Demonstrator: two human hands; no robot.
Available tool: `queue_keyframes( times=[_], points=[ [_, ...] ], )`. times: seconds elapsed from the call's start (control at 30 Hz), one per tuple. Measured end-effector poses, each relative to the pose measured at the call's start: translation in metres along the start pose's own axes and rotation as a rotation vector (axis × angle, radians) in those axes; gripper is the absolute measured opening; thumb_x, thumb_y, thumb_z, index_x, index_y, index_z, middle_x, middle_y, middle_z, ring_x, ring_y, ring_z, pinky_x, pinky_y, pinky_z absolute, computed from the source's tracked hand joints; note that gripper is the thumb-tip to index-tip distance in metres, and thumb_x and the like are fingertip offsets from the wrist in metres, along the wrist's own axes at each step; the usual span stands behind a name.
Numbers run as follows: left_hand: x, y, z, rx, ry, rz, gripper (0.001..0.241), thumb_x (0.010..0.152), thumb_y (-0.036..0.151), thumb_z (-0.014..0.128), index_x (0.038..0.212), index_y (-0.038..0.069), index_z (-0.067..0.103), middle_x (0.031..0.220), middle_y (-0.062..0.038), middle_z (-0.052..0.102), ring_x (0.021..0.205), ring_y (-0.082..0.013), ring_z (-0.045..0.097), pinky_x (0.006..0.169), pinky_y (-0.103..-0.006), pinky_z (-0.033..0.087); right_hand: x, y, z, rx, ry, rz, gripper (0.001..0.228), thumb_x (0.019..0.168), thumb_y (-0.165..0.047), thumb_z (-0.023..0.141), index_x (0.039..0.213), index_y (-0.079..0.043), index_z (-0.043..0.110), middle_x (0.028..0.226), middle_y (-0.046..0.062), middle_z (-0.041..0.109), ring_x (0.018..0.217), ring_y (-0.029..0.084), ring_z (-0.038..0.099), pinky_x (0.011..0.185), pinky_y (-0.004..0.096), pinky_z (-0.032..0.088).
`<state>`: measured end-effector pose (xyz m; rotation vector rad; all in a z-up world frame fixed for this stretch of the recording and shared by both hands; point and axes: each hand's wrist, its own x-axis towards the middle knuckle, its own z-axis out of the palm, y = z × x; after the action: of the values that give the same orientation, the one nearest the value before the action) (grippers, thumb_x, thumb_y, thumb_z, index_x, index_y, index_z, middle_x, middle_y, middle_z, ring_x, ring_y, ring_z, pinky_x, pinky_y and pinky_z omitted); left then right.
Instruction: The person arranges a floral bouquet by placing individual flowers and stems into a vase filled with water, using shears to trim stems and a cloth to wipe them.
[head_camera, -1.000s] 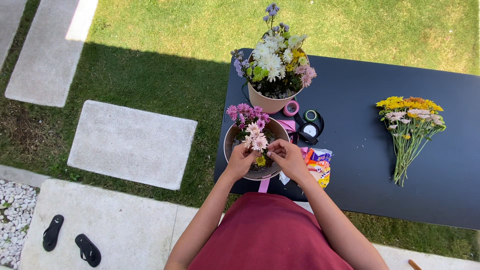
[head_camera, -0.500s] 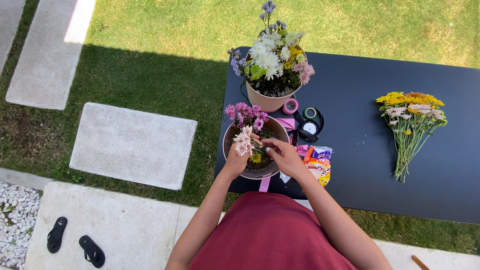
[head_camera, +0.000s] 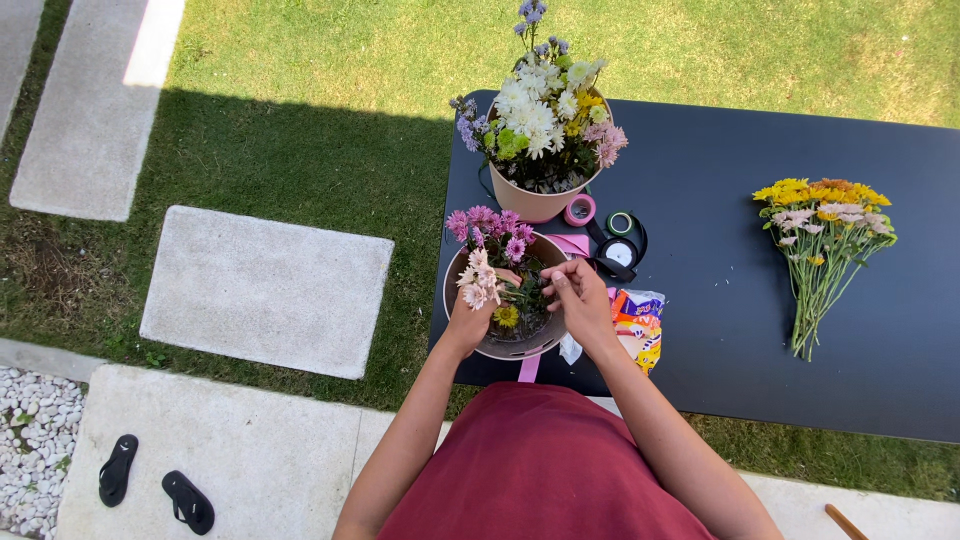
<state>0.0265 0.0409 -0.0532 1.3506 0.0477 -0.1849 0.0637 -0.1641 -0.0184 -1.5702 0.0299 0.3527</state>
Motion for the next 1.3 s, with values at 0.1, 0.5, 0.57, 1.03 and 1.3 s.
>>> queue_keyframes(
  times=[0.1,0.5,0.57,1.03,1.3],
  points=[
    [-0.004,0.006,0.005,-0.017,0.022,0.008,0.025,0.109,0.012,0.05,0.121,0.0,0.067,0.123,-0.025,0.062,0.117,-0.0386,0.056,0.097,-0.055,0.047,-0.003,-0.007,-0.006,0.054,0.003,-0.011,0.013,0.106,-0.011,0.053,0.11,-0.002,0.063,0.111,0.014,0.074,0.085,0.015,0.071,0.064,0.025,0.062],
    [-0.007,0.056,0.011,0.394,0.025,0.251,0.022,0.105,0.016,0.063,0.12,0.006,0.076,0.097,-0.012,0.068,0.072,-0.0181,0.062,0.065,-0.0327,0.052,-0.008,-0.048,0.0,-0.73,-0.193,-0.354,0.025,0.09,-0.022,0.071,0.09,0.001,0.061,0.077,0.026,0.065,0.076,0.049,0.067,0.058,0.052,0.053],
    [-0.011,0.067,0.003,0.573,0.114,0.31,0.032,0.104,0.017,0.063,0.134,0.006,0.068,0.105,-0.013,0.069,0.085,-0.0231,0.068,0.073,-0.0339,0.057,-0.014,-0.07,-0.005,-0.605,-0.16,-0.415,0.018,0.096,-0.02,0.066,0.1,-0.003,0.068,0.084,0.021,0.071,0.078,0.044,0.071,0.064,0.046,0.059],
    [-0.01,0.011,-0.015,1.027,0.37,0.561,0.009,0.101,0.02,0.065,0.106,0.02,0.072,0.087,0.005,0.063,0.078,-0.0167,0.063,0.071,-0.0314,0.045,-0.043,-0.079,0.002,-0.719,-0.072,-0.54,0.019,0.093,-0.02,0.069,0.086,-0.004,0.063,0.073,0.02,0.062,0.073,0.045,0.067,0.06,0.048,0.052],
    [-0.01,0.01,-0.013,1.152,0.375,0.574,0.009,0.094,0.02,0.068,0.102,0.022,0.07,0.082,0.005,0.06,0.076,-0.0187,0.063,0.072,-0.0329,0.046,-0.05,-0.084,-0.012,-0.753,-0.132,-0.593,0.016,0.093,-0.018,0.066,0.097,-0.002,0.065,0.08,0.018,0.065,0.077,0.041,0.069,0.063,0.047,0.054]
  ],
)
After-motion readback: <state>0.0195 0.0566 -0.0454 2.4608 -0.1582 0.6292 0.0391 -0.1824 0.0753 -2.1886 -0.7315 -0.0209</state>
